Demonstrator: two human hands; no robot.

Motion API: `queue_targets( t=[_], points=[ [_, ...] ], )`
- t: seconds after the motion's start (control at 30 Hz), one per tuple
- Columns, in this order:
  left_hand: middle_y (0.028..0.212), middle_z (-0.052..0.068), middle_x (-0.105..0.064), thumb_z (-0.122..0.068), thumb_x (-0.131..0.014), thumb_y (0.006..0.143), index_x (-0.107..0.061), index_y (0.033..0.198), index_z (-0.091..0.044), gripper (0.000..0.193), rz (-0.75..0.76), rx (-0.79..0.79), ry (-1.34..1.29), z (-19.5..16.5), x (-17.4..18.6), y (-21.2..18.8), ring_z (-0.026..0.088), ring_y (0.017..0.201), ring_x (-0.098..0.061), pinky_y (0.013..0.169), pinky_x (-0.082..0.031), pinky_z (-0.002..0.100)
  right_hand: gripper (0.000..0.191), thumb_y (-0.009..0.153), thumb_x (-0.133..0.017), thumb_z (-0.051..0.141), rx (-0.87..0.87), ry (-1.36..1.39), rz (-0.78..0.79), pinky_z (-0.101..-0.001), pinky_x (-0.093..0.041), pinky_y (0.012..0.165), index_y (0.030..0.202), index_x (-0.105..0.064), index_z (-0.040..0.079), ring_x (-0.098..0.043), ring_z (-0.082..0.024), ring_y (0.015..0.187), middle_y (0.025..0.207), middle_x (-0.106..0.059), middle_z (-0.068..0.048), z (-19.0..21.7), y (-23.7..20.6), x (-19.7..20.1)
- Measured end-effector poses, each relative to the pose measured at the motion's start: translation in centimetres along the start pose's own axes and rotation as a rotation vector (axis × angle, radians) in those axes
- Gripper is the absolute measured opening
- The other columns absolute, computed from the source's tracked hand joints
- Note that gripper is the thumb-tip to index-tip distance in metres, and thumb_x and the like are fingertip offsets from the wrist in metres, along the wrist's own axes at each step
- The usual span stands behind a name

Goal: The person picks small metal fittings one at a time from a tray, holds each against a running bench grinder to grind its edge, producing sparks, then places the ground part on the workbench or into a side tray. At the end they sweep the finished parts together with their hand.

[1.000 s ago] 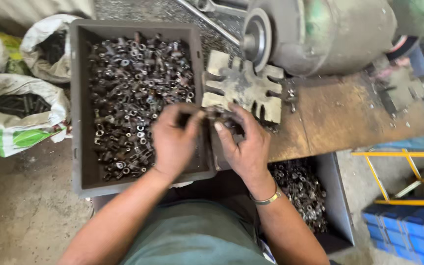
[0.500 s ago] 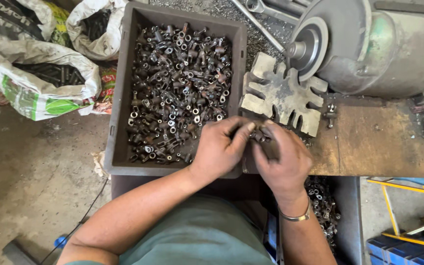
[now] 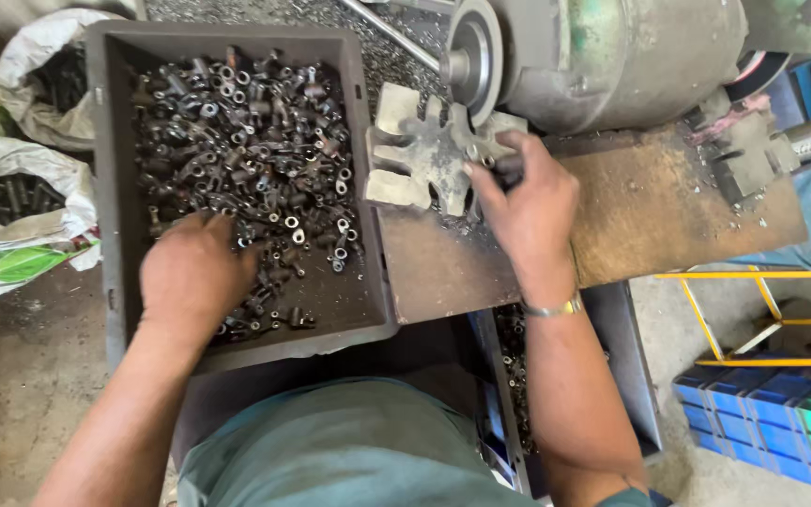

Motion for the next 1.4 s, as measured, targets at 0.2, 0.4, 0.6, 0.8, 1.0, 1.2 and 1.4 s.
queue_targets(
  t=[0.2, 0.4, 0.6, 0.8, 1.0, 1.2, 1.4],
  points=[
    [0.094, 0.019, -0.071, -0.042, -0.076, 0.084, -0.07, 0.106, -0.006, 0.043, 0.113, 0.083, 0.0, 1.4, -3.5, -0.7, 0.038, 0.086, -0.072, 0.073, -0.058, 0.049, 0.034, 0.083, -0.092, 0.022, 0.038, -0.097, -0.084, -0.0413, -0.056, 0.069, 0.097, -0.065, 0.007, -0.071, -0.028, 0.076, 0.082, -0.072, -0.008, -0.1, 1.4, -0.4],
    [0.099, 0.02, -0.074, -0.042, -0.075, 0.085, -0.072, 0.106, -0.003, 0.044, 0.097, 0.029, -0.086, 1.1, -4.1, -0.5, 0.039, 0.09, -0.071, 0.078, -0.058, 0.049, 0.038, 0.082, -0.095, 0.027, 0.108, -0.183, -0.09, -0.0416, -0.054, 0.069, 0.097, -0.064, 0.009, -0.071, -0.027, 0.079, 0.084, -0.073, -0.005, -1.3, 1.6, -0.2],
    [0.098, 0.021, -0.073, -0.038, -0.077, 0.086, -0.074, 0.108, -0.003, 0.042, -0.027, -0.029, -0.2, 1.1, -3.8, -0.7, 0.038, 0.089, -0.071, 0.08, -0.058, 0.048, 0.043, 0.079, -0.095, 0.035, 0.008, -0.145, -0.042, -0.0407, -0.055, 0.068, 0.095, -0.065, 0.01, -0.072, -0.025, 0.077, 0.084, -0.075, -0.004, -2.6, 2.9, -0.5],
    [0.091, 0.019, -0.069, -0.031, -0.079, 0.087, -0.072, 0.098, -0.005, 0.029, -0.025, -0.065, -0.092, -0.5, -4.2, -0.7, 0.039, 0.08, -0.07, 0.072, -0.057, 0.048, 0.044, 0.084, -0.096, 0.038, 0.208, -0.183, 0.014, -0.0423, -0.053, 0.067, 0.094, -0.065, 0.009, -0.068, -0.029, 0.077, 0.079, -0.07, -0.006, 0.5, 2.6, -1.5],
    [0.093, 0.019, -0.069, -0.021, -0.077, 0.088, -0.072, 0.1, -0.003, 0.023, -0.249, -0.091, -0.308, -1.5, 1.4, -1.8, 0.039, 0.083, -0.068, 0.073, -0.055, 0.047, 0.029, 0.086, -0.09, 0.019, 0.249, -0.292, -0.179, -0.0422, -0.054, 0.079, 0.102, -0.068, 0.01, -0.068, -0.029, 0.087, 0.095, -0.072, -0.008, 2.5, -1.6, 5.8],
    [0.079, 0.014, -0.073, -0.028, -0.069, 0.098, -0.076, 0.096, -0.002, 0.027, 0.015, -0.012, -0.874, -7.8, 2.1, -1.6, 0.026, 0.067, -0.07, 0.064, -0.053, 0.038, 0.045, 0.081, -0.09, 0.027, 0.297, 0.288, 0.129, -0.0347, -0.06, 0.082, 0.114, -0.071, 0.004, -0.072, -0.026, 0.094, 0.107, -0.074, -0.013, 9.1, -7.6, 2.1],
    [0.066, 0.011, -0.069, -0.034, -0.065, 0.1, -0.077, 0.095, -0.005, 0.032, 0.262, 0.03, -1.048, -11.6, 1.1, -0.6, 0.016, 0.058, -0.063, 0.058, -0.051, 0.033, 0.019, 0.093, -0.085, 0.013, 0.273, 0.313, 0.067, -0.0313, -0.062, 0.076, 0.109, -0.076, 0.013, -0.078, -0.018, 0.083, 0.1, -0.08, -0.004, 8.8, -6.7, 2.9]
  ],
)
Point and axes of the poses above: each hand's wrist, its own y-axis towards the middle knuckle, its own x-axis out of the back of the hand, z = x × y, the point moved 10 cm from there along y, towards the middle knuckle
